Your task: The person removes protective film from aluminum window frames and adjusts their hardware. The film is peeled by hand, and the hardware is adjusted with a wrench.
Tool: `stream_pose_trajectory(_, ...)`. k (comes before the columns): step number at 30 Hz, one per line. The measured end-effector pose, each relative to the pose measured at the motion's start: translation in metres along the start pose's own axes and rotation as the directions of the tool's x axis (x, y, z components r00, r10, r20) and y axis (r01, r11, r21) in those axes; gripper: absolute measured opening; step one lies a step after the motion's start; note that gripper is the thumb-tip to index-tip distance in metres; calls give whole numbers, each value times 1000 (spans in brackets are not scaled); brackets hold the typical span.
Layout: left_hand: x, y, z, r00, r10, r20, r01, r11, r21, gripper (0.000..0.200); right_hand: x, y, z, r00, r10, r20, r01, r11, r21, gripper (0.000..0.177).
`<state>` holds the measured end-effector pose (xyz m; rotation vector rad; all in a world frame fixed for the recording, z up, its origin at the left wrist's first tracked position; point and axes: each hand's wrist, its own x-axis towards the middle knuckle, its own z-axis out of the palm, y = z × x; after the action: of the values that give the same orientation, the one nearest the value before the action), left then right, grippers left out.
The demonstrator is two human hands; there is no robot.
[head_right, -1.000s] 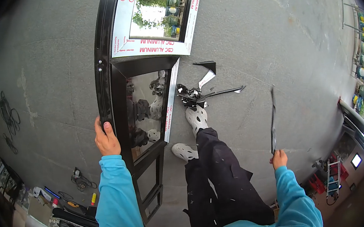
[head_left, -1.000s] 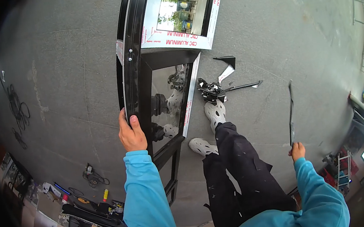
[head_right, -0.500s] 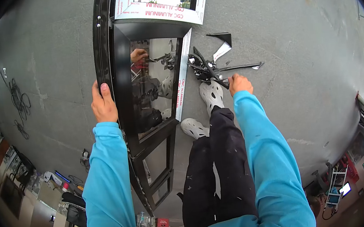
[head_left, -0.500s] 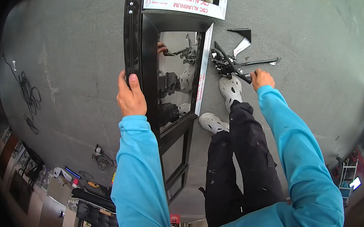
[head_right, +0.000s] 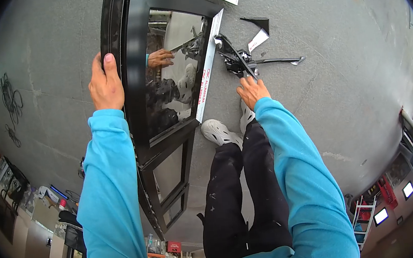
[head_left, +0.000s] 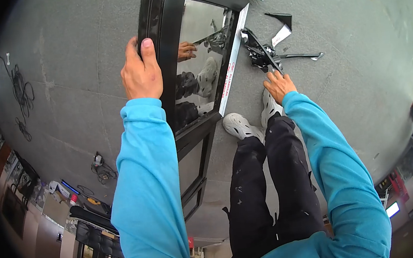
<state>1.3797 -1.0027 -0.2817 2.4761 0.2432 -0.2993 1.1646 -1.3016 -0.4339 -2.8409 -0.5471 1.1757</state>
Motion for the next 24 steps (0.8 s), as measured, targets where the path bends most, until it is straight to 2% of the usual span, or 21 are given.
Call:
stream_pose_trajectory(1,0,-1,0,1000,14,2,-14,1000,20,62,2,1,6,992,-109,-63,101,989,-106,27)
stream_pose_trajectory(2,1,-1,2,999,36,5,-36,999,35,64,7,1,11,992,-111,-56,105,989,-104,27)
stream_pose_trajectory(3,2,-5,4,998,65,-19,-64,996,55,65,15,2,15,993,38,115,-46,997,69,29)
stream_pose_trajectory(4,3,-6,6,998,60,-17,-59,997,56,65,23,0,18,941,150,304,-220,952,212,32)
stream_pose_trajectory(5,3,-6,6,997,69,-17,-69,997,43,66,30,0,2,941,144,307,-215,953,213,32)
stream_pose_trajectory(6,3,-7,5,997,79,-17,-79,996,32,66,37,2,-15,830,267,490,-433,862,264,36)
stream_pose_trajectory(7,2,-6,5,997,73,-14,-72,997,39,66,41,1,-25,666,340,664,-633,728,262,41)
stream_pose_trajectory(8,2,-5,5,997,70,-24,-69,997,42,66,38,-4,-24,667,333,667,-629,731,264,41)
stream_pose_trajectory(9,2,-3,5,997,70,-36,-69,997,42,66,31,-10,-23,813,331,479,-493,829,264,44)
stream_pose_trajectory(10,5,-1,6,997,69,-34,-68,997,44,66,25,-16,-21,917,291,272,-355,907,227,47)
stream_pose_trajectory(11,5,0,5,998,64,-25,-64,998,30,65,22,-21,-12,980,149,135,-172,969,178,38)
stream_pose_trajectory(13,2,0,5,999,54,-7,-53,998,28,65,22,-56,10,979,46,197,-105,947,303,30)
stream_pose_trajectory(14,2,1,5,998,54,-17,-53,998,28,64,17,-80,14,955,56,292,-186,879,439,28)
stream_pose_trajectory(16,4,1,6,997,67,-32,-66,997,36,63,10,-118,33,967,5,254,-112,907,407,25)
stream_pose_trajectory(17,5,0,6,994,100,-45,-99,995,34,61,16,-139,50,939,63,337,-228,849,476,27)
stream_pose_trajectory(18,4,-3,8,990,131,-53,-129,991,33,60,24,-157,79,900,103,423,-364,711,601,30)
stream_pose_trajectory(20,2,3,7,993,114,-27,-112,993,46,55,44,-186,127,807,265,528,-591,389,707,34)
stream_pose_trajectory(21,3,0,7,992,123,-30,-121,990,67,54,57,-198,163,808,267,525,-589,386,710,34)
stream_pose_trajectory(23,3,-4,10,990,132,-48,-128,989,80,54,69,-226,216,599,357,716,-717,-158,679,31)
stream_pose_trajectory(24,3,-6,12,989,131,-69,-126,989,72,54,73,-235,230,594,349,725,-720,-172,673,31)
